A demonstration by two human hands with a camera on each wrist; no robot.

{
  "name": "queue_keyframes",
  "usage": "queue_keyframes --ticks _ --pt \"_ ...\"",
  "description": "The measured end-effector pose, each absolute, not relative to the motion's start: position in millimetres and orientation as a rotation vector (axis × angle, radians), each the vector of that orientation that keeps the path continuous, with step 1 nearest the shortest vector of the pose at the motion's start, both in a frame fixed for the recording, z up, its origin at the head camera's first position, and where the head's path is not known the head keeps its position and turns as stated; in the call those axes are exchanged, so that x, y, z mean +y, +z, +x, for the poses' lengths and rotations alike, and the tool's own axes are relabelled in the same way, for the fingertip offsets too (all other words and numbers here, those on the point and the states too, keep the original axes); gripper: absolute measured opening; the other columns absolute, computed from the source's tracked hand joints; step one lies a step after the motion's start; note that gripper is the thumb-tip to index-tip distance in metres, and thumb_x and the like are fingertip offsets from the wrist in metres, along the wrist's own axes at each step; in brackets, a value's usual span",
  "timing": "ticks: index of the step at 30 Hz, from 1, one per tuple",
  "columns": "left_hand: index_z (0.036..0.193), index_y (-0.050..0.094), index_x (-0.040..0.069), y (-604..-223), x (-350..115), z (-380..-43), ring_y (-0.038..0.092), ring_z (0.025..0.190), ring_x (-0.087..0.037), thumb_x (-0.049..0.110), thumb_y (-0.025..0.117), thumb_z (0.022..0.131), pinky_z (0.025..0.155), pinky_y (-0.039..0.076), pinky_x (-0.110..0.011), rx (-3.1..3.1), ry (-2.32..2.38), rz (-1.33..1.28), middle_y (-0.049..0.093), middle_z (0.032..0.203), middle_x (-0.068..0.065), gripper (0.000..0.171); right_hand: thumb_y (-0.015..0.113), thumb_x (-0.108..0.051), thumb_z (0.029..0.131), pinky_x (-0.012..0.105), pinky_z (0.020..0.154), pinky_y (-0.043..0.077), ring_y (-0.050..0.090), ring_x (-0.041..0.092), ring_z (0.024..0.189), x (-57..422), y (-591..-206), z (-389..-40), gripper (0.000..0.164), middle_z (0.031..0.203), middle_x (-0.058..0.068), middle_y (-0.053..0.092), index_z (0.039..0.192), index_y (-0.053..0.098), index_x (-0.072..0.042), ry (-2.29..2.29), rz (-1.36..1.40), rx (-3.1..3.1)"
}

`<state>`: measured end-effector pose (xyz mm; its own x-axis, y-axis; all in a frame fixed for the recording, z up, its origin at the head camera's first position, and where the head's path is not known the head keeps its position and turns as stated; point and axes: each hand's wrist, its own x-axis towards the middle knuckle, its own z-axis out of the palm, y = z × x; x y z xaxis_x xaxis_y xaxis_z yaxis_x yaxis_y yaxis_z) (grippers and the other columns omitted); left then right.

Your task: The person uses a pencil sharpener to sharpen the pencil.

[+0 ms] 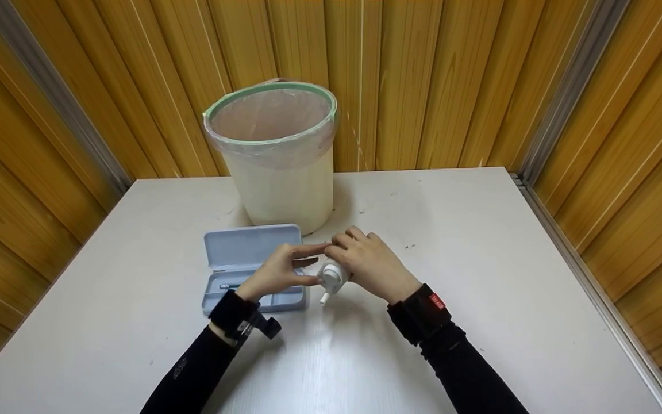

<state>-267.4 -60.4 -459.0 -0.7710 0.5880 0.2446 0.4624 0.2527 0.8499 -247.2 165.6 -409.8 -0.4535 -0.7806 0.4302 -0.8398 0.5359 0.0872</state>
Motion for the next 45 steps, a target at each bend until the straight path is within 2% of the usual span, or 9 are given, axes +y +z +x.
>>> queue_keyframes --ticks 3,8,11,16,23,30,34,38,45 --pt "0.134 0.058 -0.001 -456 -62 -267 0.056 0.13 -0.021 -0.004 0.067 0.085 0.104 0.048 -0.029 2.412 1.541 1.032 0.061 0.137 -0.014 0.05 0.093 -0.018 0.059 0.039 0.072 0.053 0.057 0.024 0.101 165 -408 -246 0.061 0.107 0.005 0.064 0.112 0.065 -0.013 0.149 1.252 -2.407" --pt "0.132 0.059 -0.003 -454 -63 -266 0.058 0.127 -0.024 -0.006 0.057 0.086 0.105 0.048 -0.035 2.372 1.576 1.057 0.063 0.133 -0.017 0.046 0.091 -0.022 0.063 0.039 0.072 0.052 0.057 0.026 0.093 162 -406 -245 0.053 0.101 0.007 0.063 0.107 0.063 -0.01 0.14 1.203 -2.445" --pt "0.133 0.058 -0.003 -455 -61 -265 0.058 0.127 -0.024 -0.002 0.064 0.085 0.106 0.048 -0.035 2.348 1.569 1.046 0.063 0.134 -0.016 0.048 0.09 -0.023 0.065 0.04 0.073 0.052 0.056 0.027 0.089 160 -406 -246 0.049 0.099 0.009 0.064 0.104 0.064 -0.007 0.132 1.17 -2.484" --pt "0.13 0.062 0.002 -460 -55 -265 0.061 0.121 -0.018 0.006 0.081 0.078 0.101 0.049 -0.024 2.345 1.602 1.004 0.066 0.13 -0.011 0.055 0.087 -0.02 0.069 0.041 0.075 0.052 0.056 0.028 0.088 156 -402 -247 0.046 0.1 0.012 0.065 0.106 0.065 -0.003 0.165 1.127 -2.572" --pt "0.124 0.063 -0.001 -467 -47 -263 0.067 0.107 -0.017 0.003 0.083 0.076 0.093 0.053 -0.022 2.447 1.716 0.925 0.07 0.116 -0.014 0.052 0.084 -0.026 0.075 0.042 0.078 0.052 0.057 0.028 0.093 154 -397 -249 0.047 0.102 0.013 0.066 0.11 0.066 -0.001 0.267 1.112 -2.608" --pt "0.12 0.065 -0.003 -464 -49 -263 0.068 0.103 -0.016 0.001 0.082 0.074 0.089 0.055 -0.021 2.467 1.754 0.908 0.071 0.113 -0.015 0.049 0.087 -0.025 0.072 0.043 0.082 0.051 0.055 0.025 0.097 156 -405 -252 0.059 0.112 0.011 0.066 0.121 0.06 -0.007 0.593 1.014 -2.627" --pt "0.118 0.066 -0.004 -463 -51 -264 0.07 0.101 -0.018 0.001 0.082 0.073 0.088 0.055 -0.021 2.481 1.751 0.899 0.072 0.11 -0.016 0.048 0.089 -0.022 0.07 0.046 0.087 0.048 0.056 0.027 0.105 160 -411 -254 0.078 0.122 0.011 0.061 0.135 0.049 -0.009 0.866 0.982 -2.698" --pt "0.118 0.066 -0.003 -462 -54 -263 0.07 0.101 -0.02 -0.001 0.081 0.071 0.087 0.056 -0.021 2.494 1.75 0.872 0.073 0.11 -0.016 0.049 0.092 -0.018 0.066 0.046 0.089 0.052 0.061 0.028 0.108 166 -418 -258 0.094 0.123 0.012 0.062 0.142 0.038 -0.011 1.112 0.993 -2.768" --pt "0.115 0.068 -0.002 -458 -58 -264 0.071 0.098 -0.018 -0.001 0.082 0.07 0.085 0.057 -0.022 2.494 1.774 0.84 0.074 0.107 -0.015 0.048 0.084 -0.007 0.075 0.05 0.091 0.056 0.065 0.04 0.113 169 -433 -263 0.085 0.122 0.026 0.065 0.143 0.033 -0.01 1.439 0.947 -2.768"
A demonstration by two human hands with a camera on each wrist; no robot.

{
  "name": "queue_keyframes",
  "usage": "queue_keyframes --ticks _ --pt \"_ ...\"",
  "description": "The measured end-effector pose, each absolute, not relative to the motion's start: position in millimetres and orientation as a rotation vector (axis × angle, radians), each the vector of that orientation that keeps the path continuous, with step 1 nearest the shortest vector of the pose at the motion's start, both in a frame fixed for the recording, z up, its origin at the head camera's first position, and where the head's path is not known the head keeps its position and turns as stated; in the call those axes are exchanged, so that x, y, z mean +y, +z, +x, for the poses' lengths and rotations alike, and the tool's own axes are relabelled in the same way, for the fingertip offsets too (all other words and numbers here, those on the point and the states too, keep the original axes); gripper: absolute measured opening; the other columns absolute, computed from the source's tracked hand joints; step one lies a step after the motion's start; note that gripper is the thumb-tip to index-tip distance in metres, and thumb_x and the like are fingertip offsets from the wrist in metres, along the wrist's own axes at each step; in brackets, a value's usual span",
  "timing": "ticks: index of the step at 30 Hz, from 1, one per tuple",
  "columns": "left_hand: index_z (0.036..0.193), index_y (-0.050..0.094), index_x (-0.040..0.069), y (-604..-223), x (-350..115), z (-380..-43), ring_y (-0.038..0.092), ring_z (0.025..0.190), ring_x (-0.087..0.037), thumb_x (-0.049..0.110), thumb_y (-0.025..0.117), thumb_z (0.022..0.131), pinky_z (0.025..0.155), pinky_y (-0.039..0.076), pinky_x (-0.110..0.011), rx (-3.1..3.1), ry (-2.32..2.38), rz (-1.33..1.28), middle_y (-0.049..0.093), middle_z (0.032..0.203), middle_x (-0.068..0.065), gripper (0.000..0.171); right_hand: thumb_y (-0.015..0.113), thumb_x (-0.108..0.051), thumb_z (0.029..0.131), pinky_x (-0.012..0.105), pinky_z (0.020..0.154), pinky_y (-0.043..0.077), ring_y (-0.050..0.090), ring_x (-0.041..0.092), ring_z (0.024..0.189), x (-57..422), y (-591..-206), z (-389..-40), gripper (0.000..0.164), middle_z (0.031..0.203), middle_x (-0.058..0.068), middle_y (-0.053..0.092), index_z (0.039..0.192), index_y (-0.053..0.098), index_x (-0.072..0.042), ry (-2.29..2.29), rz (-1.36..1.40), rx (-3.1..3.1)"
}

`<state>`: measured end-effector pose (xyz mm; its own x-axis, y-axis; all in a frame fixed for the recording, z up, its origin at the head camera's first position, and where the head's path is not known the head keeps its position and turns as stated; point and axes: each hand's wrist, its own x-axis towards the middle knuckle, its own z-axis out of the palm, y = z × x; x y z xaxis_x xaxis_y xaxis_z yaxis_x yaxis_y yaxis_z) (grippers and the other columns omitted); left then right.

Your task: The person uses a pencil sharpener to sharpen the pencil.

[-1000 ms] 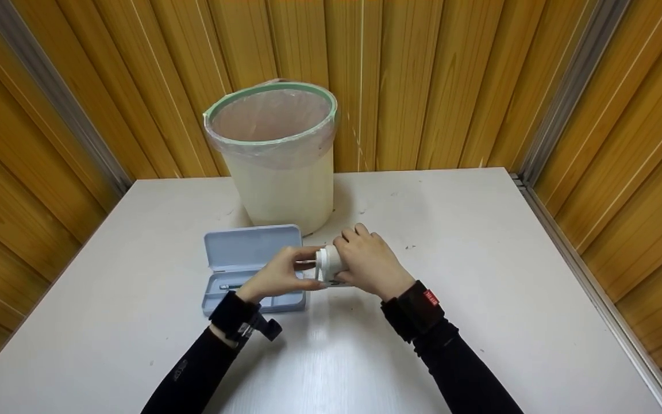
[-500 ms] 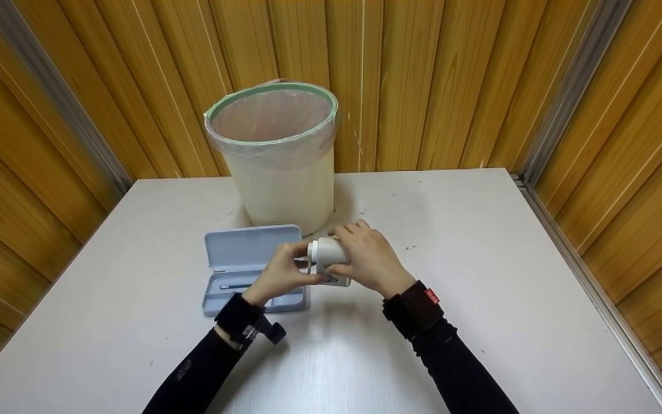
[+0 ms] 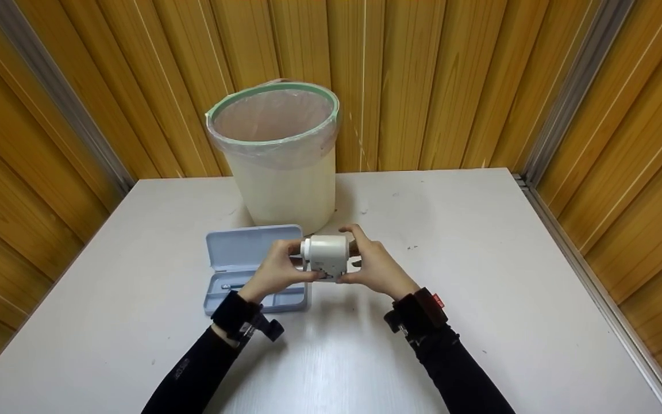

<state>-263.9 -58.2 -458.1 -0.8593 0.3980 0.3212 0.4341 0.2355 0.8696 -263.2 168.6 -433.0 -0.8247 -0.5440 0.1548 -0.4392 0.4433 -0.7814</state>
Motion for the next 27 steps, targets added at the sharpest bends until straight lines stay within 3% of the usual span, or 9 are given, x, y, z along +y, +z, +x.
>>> queue_keyframes --ticks 8,18,27 --pt "0.117 0.068 0.0 -452 -64 -264 0.071 0.095 -0.017 0.002 0.085 0.069 0.083 0.058 -0.024 -2.462 -1.755 -0.805 0.074 0.106 -0.014 0.05 0.082 -0.001 0.075 0.049 0.095 0.053 0.066 0.041 0.112 168 -432 -263 0.08 0.123 0.028 0.065 0.14 0.036 -0.005 -1.48 -0.812 2.476" --pt "0.118 0.068 0.0 -444 -69 -263 0.071 0.092 -0.017 0.002 0.084 0.069 0.08 0.058 -0.023 -2.497 -1.675 -0.815 0.074 0.105 -0.013 0.052 0.082 0.0 0.075 0.041 0.095 0.055 0.064 0.041 0.115 168 -429 -262 0.063 0.123 0.028 0.065 0.13 0.052 0.008 -1.534 -0.779 2.478" --pt "0.109 0.071 -0.002 -441 -77 -265 0.073 0.09 -0.02 0.005 0.084 0.069 0.079 0.058 -0.023 -2.475 -1.634 -0.858 0.074 0.1 -0.014 0.042 0.085 -0.008 0.075 0.035 0.097 0.054 0.066 0.034 0.114 179 -426 -264 0.058 0.122 0.022 0.067 0.126 0.06 0.005 -1.55 -0.723 2.428"
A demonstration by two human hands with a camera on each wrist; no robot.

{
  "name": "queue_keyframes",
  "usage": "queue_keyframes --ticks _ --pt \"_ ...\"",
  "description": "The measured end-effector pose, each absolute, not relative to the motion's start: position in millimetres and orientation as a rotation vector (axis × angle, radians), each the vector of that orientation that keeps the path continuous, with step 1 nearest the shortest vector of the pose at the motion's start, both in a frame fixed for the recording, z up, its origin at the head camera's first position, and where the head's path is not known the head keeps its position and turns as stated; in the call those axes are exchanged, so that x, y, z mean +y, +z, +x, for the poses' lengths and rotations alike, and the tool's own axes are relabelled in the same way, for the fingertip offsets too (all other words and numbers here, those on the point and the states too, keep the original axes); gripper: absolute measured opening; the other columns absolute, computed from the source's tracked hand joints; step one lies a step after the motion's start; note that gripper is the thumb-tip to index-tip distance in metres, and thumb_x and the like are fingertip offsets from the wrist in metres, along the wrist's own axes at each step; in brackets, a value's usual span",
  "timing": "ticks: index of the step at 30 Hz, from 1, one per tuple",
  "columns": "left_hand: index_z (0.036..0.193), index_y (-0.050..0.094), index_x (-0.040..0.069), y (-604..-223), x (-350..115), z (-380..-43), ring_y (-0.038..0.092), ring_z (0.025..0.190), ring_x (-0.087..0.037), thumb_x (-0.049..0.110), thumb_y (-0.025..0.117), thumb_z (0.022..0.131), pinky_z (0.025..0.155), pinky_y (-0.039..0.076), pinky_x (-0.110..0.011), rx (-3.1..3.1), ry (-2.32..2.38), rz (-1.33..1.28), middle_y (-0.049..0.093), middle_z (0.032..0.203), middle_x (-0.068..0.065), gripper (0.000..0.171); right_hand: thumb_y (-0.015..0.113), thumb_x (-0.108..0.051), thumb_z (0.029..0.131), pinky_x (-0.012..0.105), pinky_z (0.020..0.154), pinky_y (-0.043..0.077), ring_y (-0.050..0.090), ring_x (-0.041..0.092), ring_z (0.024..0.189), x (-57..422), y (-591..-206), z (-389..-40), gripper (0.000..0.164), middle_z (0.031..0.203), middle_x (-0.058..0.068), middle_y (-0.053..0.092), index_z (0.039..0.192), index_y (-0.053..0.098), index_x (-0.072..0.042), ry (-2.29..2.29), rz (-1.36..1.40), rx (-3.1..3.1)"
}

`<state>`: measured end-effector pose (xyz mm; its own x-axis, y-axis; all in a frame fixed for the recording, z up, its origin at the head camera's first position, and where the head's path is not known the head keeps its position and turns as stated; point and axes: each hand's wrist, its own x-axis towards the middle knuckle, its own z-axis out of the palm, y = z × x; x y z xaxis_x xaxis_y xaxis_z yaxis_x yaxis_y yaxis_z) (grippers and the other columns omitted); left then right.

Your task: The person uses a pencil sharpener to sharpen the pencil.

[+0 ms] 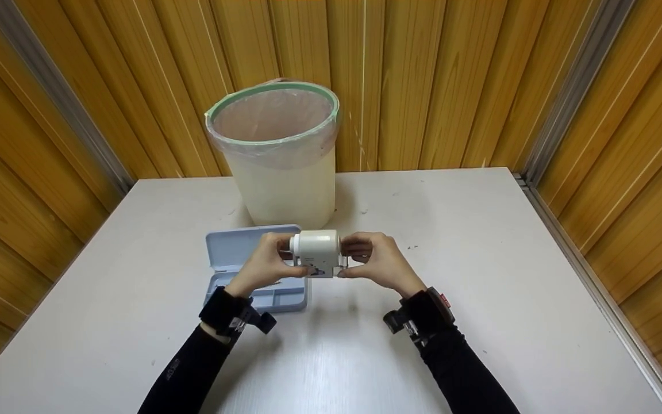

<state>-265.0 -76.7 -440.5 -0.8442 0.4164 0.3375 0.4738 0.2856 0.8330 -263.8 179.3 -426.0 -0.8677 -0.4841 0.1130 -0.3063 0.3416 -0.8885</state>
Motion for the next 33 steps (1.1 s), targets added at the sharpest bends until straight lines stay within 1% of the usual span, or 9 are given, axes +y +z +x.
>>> queue_keyframes --ticks 8,10,12,15,17,19,24,30,33 --pt "0.11 0.07 -0.002 -443 -96 -269 0.073 0.093 -0.023 0.003 0.085 0.069 0.083 0.058 -0.025 -2.459 -1.706 -0.764 0.074 0.103 -0.015 0.044 0.086 -0.009 0.073 0.02 0.092 0.053 0.067 0.028 0.112 205 -416 -269 0.055 0.119 0.02 0.069 0.122 0.063 0.004 -1.525 -0.676 2.521" --pt "0.111 0.069 -0.002 -443 -97 -270 0.073 0.094 -0.022 0.002 0.084 0.069 0.084 0.058 -0.025 -2.454 -1.718 -0.765 0.074 0.104 -0.015 0.044 0.086 -0.01 0.073 0.017 0.09 0.053 0.068 0.022 0.111 207 -409 -270 0.055 0.12 0.019 0.069 0.122 0.064 0.002 -1.514 -0.661 2.556" --pt "0.112 0.069 -0.001 -442 -97 -270 0.073 0.094 -0.022 0.002 0.083 0.07 0.084 0.058 -0.025 -2.459 -1.714 -0.764 0.074 0.105 -0.014 0.044 0.086 -0.01 0.074 0.016 0.09 0.052 0.067 0.026 0.113 208 -400 -273 0.055 0.121 0.019 0.069 0.123 0.063 0.002 -1.507 -0.65 2.588" --pt "0.111 0.069 -0.001 -443 -96 -270 0.073 0.093 -0.022 0.002 0.084 0.07 0.082 0.058 -0.025 -2.464 -1.698 -0.768 0.074 0.104 -0.014 0.044 0.085 -0.009 0.075 0.014 0.089 0.052 0.068 0.015 0.11 206 -381 -278 0.056 0.122 0.02 0.068 0.124 0.062 0.002 -1.501 -0.638 2.634" --pt "0.11 0.07 -0.001 -443 -94 -270 0.073 0.092 -0.022 0.002 0.084 0.069 0.081 0.059 -0.025 -2.468 -1.685 -0.773 0.074 0.103 -0.014 0.044 0.084 -0.008 0.076 0.014 0.089 0.052 0.068 0.016 0.111 203 -365 -283 0.056 0.123 0.022 0.067 0.126 0.061 0.004 -1.518 -0.647 2.662" --pt "0.108 0.07 -0.001 -444 -93 -271 0.074 0.091 -0.022 0.001 0.084 0.068 0.08 0.059 -0.025 -2.461 -1.684 -0.785 0.074 0.101 -0.015 0.043 0.083 -0.007 0.077 0.013 0.089 0.051 0.067 0.007 0.107 198 -348 -289 0.055 0.124 0.023 0.066 0.126 0.061 0.004 -1.552 -0.655 2.69" --pt "0.107 0.07 -0.003 -444 -90 -270 0.074 0.093 -0.025 0.001 0.085 0.068 0.081 0.059 -0.027 -2.448 -1.705 -0.819 0.073 0.1 -0.016 0.042 0.081 -0.003 0.078 0.018 0.094 0.051 0.066 0.009 0.109 178 -306 -307 0.053 0.127 0.024 0.064 0.127 0.06 0.005 -1.695 -0.687 2.758" --pt "0.105 0.071 -0.003 -442 -85 -268 0.074 0.091 -0.022 0.003 0.086 0.068 0.079 0.059 -0.024 -2.467 -1.667 -0.828 0.074 0.099 -0.015 0.041 0.08 -0.002 0.079 0.03 0.103 0.05 0.064 0.027 0.118 148 -273 -333 0.053 0.128 0.022 0.065 0.127 0.06 0.003 -1.735 -0.664 2.902" --pt "0.106 0.071 -0.002 -441 -84 -267 0.074 0.091 -0.02 0.004 0.086 0.068 0.079 0.059 -0.023 -2.479 -1.647 -0.838 0.074 0.1 -0.014 0.041 0.079 -0.003 0.08 0.034 0.105 0.048 0.062 0.031 0.121 135 -263 -345 0.052 0.129 0.021 0.064 0.128 0.06 0.004 -1.617 -0.694 3.017"
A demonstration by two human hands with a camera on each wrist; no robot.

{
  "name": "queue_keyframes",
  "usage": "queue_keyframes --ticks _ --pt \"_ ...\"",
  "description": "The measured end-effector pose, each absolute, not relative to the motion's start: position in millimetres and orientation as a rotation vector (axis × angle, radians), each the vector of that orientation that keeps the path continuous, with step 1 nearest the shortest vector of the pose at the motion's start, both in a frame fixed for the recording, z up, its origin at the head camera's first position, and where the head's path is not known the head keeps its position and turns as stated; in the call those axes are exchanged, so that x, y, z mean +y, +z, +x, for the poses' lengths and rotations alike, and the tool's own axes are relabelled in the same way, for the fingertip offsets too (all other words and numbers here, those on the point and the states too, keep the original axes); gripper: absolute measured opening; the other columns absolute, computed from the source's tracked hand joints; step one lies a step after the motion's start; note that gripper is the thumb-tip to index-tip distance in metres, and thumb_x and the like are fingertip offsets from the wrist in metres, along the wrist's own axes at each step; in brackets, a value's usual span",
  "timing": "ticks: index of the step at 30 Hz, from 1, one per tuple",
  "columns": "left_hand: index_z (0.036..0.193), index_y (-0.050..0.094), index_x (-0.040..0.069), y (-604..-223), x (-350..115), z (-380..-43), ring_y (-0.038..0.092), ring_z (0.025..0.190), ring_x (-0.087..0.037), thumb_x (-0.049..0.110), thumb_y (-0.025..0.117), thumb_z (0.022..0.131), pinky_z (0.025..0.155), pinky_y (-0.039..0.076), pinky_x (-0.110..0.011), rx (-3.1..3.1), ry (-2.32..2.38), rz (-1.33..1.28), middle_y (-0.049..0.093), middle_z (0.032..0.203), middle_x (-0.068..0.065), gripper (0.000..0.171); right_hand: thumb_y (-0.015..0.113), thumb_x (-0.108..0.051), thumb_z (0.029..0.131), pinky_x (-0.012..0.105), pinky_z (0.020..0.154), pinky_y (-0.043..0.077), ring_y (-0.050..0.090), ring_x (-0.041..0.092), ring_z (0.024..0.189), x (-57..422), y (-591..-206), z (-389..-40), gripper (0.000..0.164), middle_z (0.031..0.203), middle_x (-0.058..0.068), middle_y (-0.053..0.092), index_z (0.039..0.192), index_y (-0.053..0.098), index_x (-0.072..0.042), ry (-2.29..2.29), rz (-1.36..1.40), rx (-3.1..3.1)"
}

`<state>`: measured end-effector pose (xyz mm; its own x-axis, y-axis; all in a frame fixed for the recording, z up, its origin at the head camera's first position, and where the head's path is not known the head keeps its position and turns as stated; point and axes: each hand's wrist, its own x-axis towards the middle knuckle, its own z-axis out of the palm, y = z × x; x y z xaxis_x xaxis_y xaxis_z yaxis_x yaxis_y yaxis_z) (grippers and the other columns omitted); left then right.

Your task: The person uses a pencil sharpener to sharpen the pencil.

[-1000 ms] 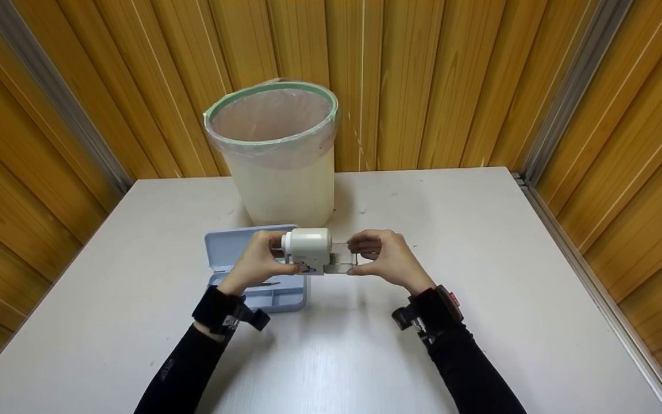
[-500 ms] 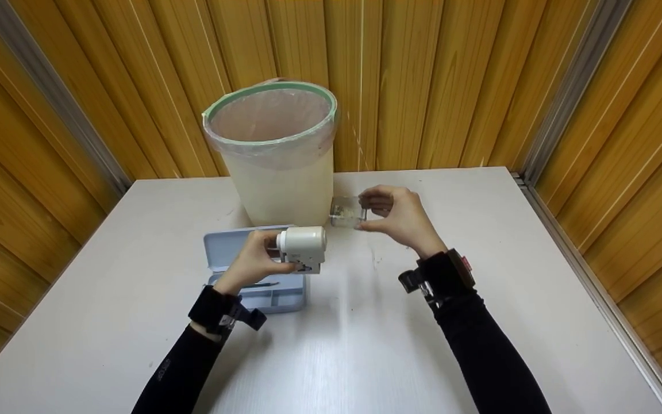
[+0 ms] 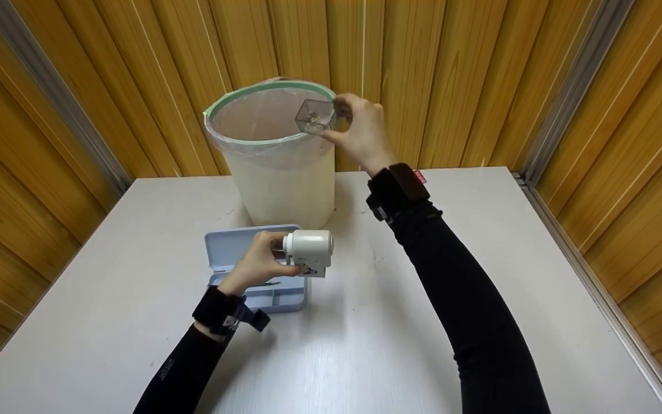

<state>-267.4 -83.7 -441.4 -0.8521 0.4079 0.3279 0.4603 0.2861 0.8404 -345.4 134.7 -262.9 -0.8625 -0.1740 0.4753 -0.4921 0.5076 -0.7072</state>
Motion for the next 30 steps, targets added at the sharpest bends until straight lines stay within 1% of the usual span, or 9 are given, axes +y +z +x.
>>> queue_keyframes --ticks 3,7,11,17,24,28,30 --pt "0.106 0.071 -0.002 -441 -82 -267 0.074 0.092 -0.021 0.004 0.086 0.068 0.08 0.059 -0.025 -2.478 -1.657 -0.853 0.074 0.101 -0.015 0.041 0.077 -0.003 0.082 0.037 0.107 0.047 0.061 0.029 0.12 125 -257 -358 0.051 0.129 0.02 0.064 0.129 0.058 0.004 1.153 0.553 -2.456" --pt "0.105 0.071 -0.002 -441 -80 -267 0.074 0.092 -0.021 0.003 0.085 0.068 0.081 0.06 -0.028 -2.466 -1.666 -0.867 0.074 0.1 -0.015 0.04 0.075 0.0 0.083 0.041 0.109 0.044 0.057 0.032 0.118 116 -251 -373 0.052 0.128 0.022 0.062 0.131 0.055 0.007 1.021 0.578 -2.497" --pt "0.105 0.072 -0.001 -442 -78 -268 0.074 0.09 -0.018 0.003 0.085 0.068 0.08 0.059 -0.026 -2.473 -1.645 -0.882 0.074 0.1 -0.014 0.039 0.073 0.001 0.085 0.042 0.111 0.041 0.054 0.034 0.125 110 -247 -383 0.055 0.133 0.023 0.059 0.135 0.052 0.007 0.892 0.585 -2.545" --pt "0.106 0.071 -0.002 -443 -75 -268 0.073 0.093 -0.02 0.001 0.084 0.068 0.08 0.058 -0.023 -2.47 -1.654 -0.913 0.074 0.102 -0.015 0.04 0.068 0.005 0.087 0.043 0.112 0.042 0.052 0.037 0.131 102 -243 -393 0.056 0.139 0.024 0.055 0.14 0.049 0.004 0.619 0.635 -2.581" --pt "0.109 0.071 0.0 -443 -75 -266 0.073 0.094 -0.019 0.001 0.085 0.068 0.081 0.058 -0.024 -2.497 -1.699 -0.913 0.074 0.103 -0.013 0.043 0.052 0.011 0.094 0.046 0.104 0.049 0.055 0.038 0.128 83 -249 -401 0.04 0.133 0.024 0.06 0.133 0.057 0.004 0.066 0.916 -2.474" --pt "0.11 0.071 0.0 -443 -75 -265 0.073 0.094 -0.019 0.0 0.084 0.067 0.082 0.058 -0.023 -2.513 -1.692 -0.909 0.074 0.103 -0.013 0.044 0.054 0.009 0.092 0.045 0.105 0.048 0.057 0.037 0.126 75 -252 -401 0.036 0.131 0.022 0.062 0.127 0.062 0.004 -0.268 1.101 -2.344" --pt "0.11 0.071 0.0 -442 -74 -265 0.073 0.094 -0.02 0.0 0.084 0.067 0.082 0.058 -0.023 -2.519 -1.69 -0.91 0.074 0.104 -0.013 0.044 0.054 0.007 0.093 0.042 0.106 0.047 0.059 0.035 0.124 74 -254 -401 0.033 0.128 0.021 0.065 0.124 0.064 0.004 -0.405 1.156 -2.242"
